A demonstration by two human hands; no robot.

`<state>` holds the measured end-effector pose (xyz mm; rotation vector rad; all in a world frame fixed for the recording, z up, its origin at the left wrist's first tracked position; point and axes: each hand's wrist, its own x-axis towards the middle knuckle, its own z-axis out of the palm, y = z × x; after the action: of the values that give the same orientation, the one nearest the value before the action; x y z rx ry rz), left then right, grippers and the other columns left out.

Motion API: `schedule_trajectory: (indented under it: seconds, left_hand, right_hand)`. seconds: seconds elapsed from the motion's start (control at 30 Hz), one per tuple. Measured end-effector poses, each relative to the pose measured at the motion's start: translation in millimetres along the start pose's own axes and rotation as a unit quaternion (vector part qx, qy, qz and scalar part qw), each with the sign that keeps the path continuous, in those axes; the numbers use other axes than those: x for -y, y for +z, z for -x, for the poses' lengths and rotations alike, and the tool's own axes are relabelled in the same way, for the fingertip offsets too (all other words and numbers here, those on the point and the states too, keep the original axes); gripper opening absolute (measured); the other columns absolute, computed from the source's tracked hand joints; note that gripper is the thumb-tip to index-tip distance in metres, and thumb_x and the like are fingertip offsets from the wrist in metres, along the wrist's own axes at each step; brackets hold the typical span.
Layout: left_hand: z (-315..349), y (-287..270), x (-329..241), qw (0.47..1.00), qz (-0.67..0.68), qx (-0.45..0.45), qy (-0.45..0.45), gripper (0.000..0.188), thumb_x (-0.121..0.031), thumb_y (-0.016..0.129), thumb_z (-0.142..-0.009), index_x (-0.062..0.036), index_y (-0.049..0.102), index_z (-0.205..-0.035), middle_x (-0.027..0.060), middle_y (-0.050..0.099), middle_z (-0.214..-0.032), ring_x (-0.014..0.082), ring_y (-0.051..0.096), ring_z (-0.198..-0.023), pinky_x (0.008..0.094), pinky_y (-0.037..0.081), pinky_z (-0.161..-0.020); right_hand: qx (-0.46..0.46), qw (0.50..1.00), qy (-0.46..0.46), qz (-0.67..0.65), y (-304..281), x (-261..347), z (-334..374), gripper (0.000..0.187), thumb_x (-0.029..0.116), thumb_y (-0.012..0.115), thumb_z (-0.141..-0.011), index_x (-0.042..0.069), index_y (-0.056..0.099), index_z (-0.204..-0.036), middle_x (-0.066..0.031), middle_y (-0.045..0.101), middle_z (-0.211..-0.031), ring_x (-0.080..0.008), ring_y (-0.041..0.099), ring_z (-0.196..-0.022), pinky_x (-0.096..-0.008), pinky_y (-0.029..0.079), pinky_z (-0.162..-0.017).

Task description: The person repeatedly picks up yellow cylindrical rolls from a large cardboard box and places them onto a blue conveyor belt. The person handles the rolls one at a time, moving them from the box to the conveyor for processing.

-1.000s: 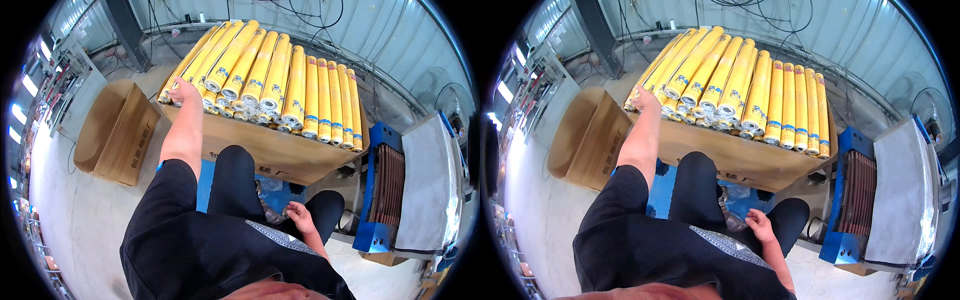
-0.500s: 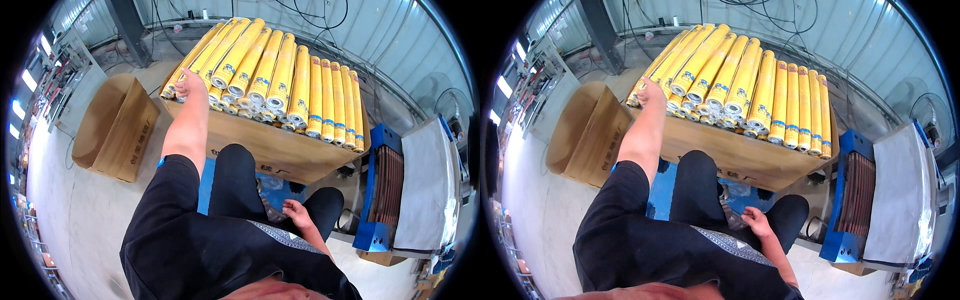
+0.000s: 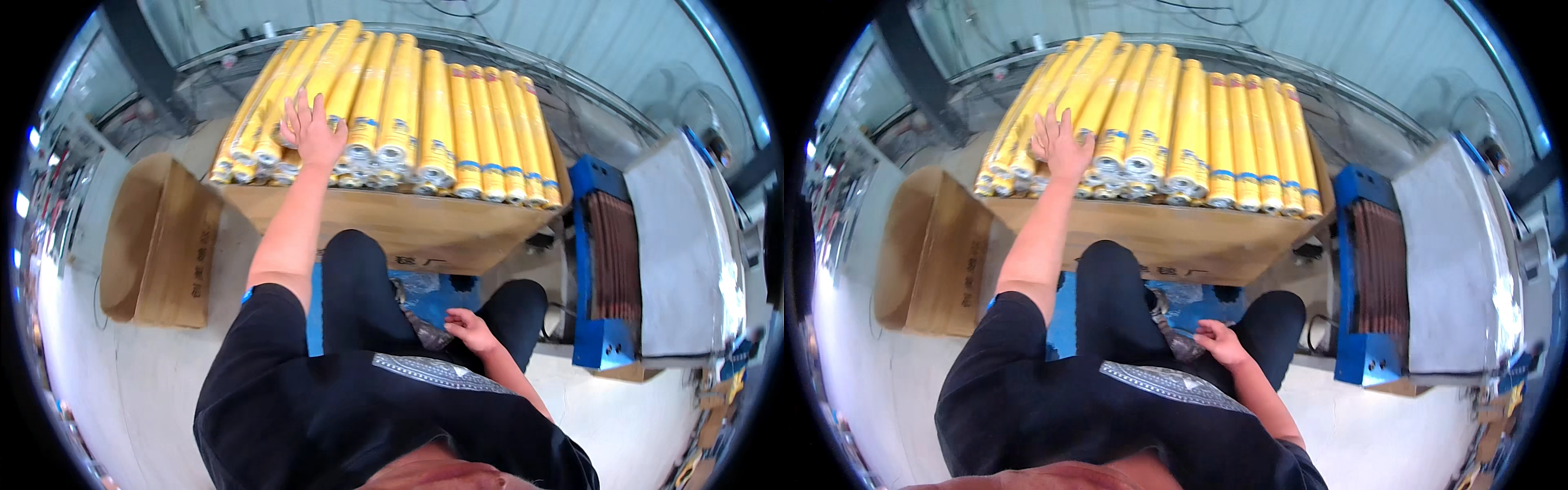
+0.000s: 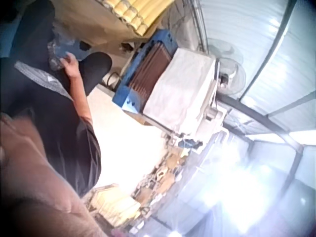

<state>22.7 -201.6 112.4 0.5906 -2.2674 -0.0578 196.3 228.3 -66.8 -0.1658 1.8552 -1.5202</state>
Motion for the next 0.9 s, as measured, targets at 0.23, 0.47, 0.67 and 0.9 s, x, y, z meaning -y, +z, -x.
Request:
schedule_trajectory:
  seconds: [0.23, 0.47, 0.67, 0.9]
  left_hand:
    - [-8, 34, -56, 0.943, -0.002, 0.311, 0.12, 0.044, -0.036, 0.039, -0.092, -0.0147, 0.054, -0.128, 0.0037, 0.054, -0.132, 0.0237, 0.038, -0.132, 0.0363, 0.035, -0.106]
    - [1, 55, -39, 0.961, 0.024, 0.226, 0.156, 0.045, -0.035, 0.031, -0.096, -0.0146, 0.052, -0.131, 0.0004, 0.051, -0.135, 0.0269, 0.036, -0.133, 0.0352, 0.033, -0.108]
    - [1, 48, -44, 0.955, 0.02, 0.243, 0.17, 0.046, -0.034, 0.032, -0.098, -0.0104, 0.05, -0.133, 0.0044, 0.049, -0.137, 0.0275, 0.033, -0.135, 0.0347, 0.027, -0.111]
    - [3, 50, -44, 0.962, 0.006, 0.225, 0.155, 0.045, -0.034, 0.031, -0.097, -0.0137, 0.052, -0.131, -0.0007, 0.049, -0.137, 0.0238, 0.034, -0.135, 0.0359, 0.031, -0.109]
  right_hand:
    - [0.006, 0.998, -0.011, -0.056, -7, -12, -15, 0.048, 0.023, 0.068, -0.084, -0.003, 0.053, -0.122, -0.0136, 0.061, -0.113, -0.0195, 0.058, -0.106, -0.0314, 0.045, -0.093]
    - [-0.059, 0.934, 0.009, -0.353, -35, 26, -4, 0.043, 0.02, 0.059, -0.089, 0.002, 0.048, -0.126, -0.0096, 0.062, -0.109, -0.018, 0.06, -0.096, -0.0314, 0.047, -0.081]
    - [-0.171, 0.834, -0.171, -0.496, -111, 37, 11, 0.038, 0.021, 0.057, -0.09, 0.003, 0.049, -0.122, -0.0104, 0.064, -0.105, -0.0194, 0.061, -0.093, -0.0328, 0.048, -0.08]
    - [-0.173, 0.716, -0.205, -0.644, -141, 15, 20, 0.031, 0.028, 0.056, -0.089, 0.006, 0.059, -0.11, -0.0135, 0.062, -0.11, -0.0242, 0.059, -0.096, -0.0403, 0.047, -0.085]
